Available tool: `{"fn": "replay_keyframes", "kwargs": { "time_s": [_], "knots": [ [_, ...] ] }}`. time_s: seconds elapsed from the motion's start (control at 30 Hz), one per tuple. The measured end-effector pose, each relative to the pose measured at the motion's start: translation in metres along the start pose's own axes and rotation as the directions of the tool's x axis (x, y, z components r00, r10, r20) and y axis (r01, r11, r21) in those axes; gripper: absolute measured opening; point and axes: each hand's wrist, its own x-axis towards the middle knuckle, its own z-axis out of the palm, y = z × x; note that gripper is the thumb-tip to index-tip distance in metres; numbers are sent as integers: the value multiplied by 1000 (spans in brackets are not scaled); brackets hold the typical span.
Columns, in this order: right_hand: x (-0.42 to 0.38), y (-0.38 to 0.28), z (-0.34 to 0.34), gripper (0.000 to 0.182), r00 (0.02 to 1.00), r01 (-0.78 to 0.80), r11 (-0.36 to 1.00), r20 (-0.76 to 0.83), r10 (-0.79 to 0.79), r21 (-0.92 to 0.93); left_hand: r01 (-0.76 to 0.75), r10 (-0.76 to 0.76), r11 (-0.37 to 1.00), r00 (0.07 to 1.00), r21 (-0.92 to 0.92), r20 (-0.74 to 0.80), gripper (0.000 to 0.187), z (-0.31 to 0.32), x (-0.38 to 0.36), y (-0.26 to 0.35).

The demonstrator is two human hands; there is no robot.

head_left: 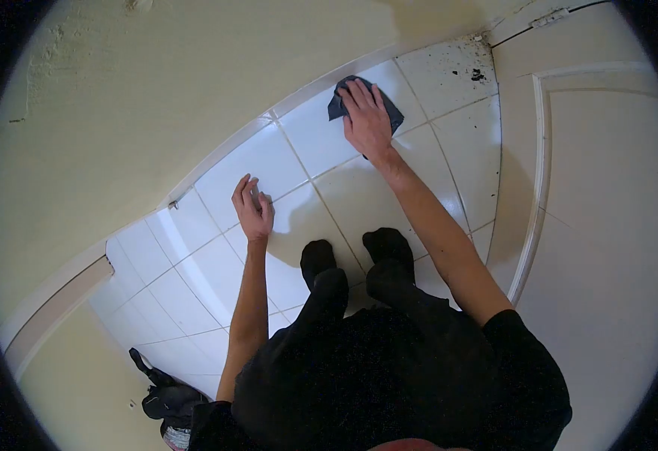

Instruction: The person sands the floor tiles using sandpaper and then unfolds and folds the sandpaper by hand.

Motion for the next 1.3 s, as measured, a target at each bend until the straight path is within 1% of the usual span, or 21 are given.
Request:
{"fn": "replay_keyframes", "kwargs": {
  "time_s": [0.07,0.13,0.17,0.27,0.3,0.4,0.53,0.57,0.67,0.7,0.73,0.8,0.83,0.87,0.9,1.0,1.03,1.13,1.17,1.27,1.3],
  "knots": [
    [1,3,-2,62,997,-61,997,-39,60,-37,-30,30,999,1000,33,7,36,-2,1,2],
    [1,10,-3,64,985,-139,988,-111,130,-74,-37,37,999,999,20,-3,36,-1,1,2],
    [-2,15,-7,66,979,-183,980,-106,174,-81,-40,41,999,999,13,-8,36,-1,1,2],
    [-17,30,-16,67,954,-276,953,-158,255,-124,-33,33,999,999,31,5,36,-2,1,2],
    [-24,34,-22,68,950,-303,938,-140,281,-170,-35,35,999,999,21,-3,36,-1,1,2],
    [-58,48,-27,67,916,-364,920,-236,325,-147,-33,33,999,999,-3,-18,36,1,-1,-1],
    [-92,66,-43,62,885,-373,916,-240,399,146,-35,36,999,999,1,-15,35,1,-1,0],
    [-98,71,-46,61,854,-358,876,-266,447,324,-38,39,999,999,6,-14,35,1,-1,0],
    [-101,61,-78,64,869,-281,867,-274,412,411,-27,27,1000,1000,7,-7,36,2,-2,-2],
    [-103,53,-83,67,899,-218,899,-280,337,380,-32,32,999,999,14,3,36,2,-1,-2],
    [-105,41,-86,69,921,-199,896,-237,309,396,-36,36,999,999,21,14,36,1,-2,-2],
    [-112,32,-57,67,969,-149,909,-125,212,389,-42,42,999,999,23,17,36,1,-2,-3],
    [-111,27,-52,69,998,-46,946,-35,60,321,-43,43,999,999,20,8,37,2,-2,-4],
    [-111,24,-48,71,994,68,963,66,-88,262,-43,43,999,999,16,-1,37,3,-3,-6],
    [-106,26,-48,76,973,141,975,159,-169,172,-38,38,999,999,8,-2,37,5,-3,-7],
    [-79,46,-53,77,918,274,944,244,-314,184,-29,29,1000,1000,0,-11,36,6,-4,-10],
    [-69,56,-52,77,908,329,939,241,-344,100,-34,34,999,999,3,-14,36,6,-4,-8],
    [-44,78,-52,73,943,288,957,170,-287,21,-31,31,1000,999,2,-15,35,4,-3,-4],
    [-37,81,-48,68,967,222,975,125,-222,10,-28,28,1000,1000,0,-13,35,5,-3,-3],
    [-22,81,-36,66,997,68,996,-37,-70,-53,-15,15,1000,1000,26,9,36,6,-3,-6],
    [-18,80,-32,66,997,25,993,-64,-32,-117,-14,14,1000,1000,28,12,36,6,-4,-6]
  ]
}}
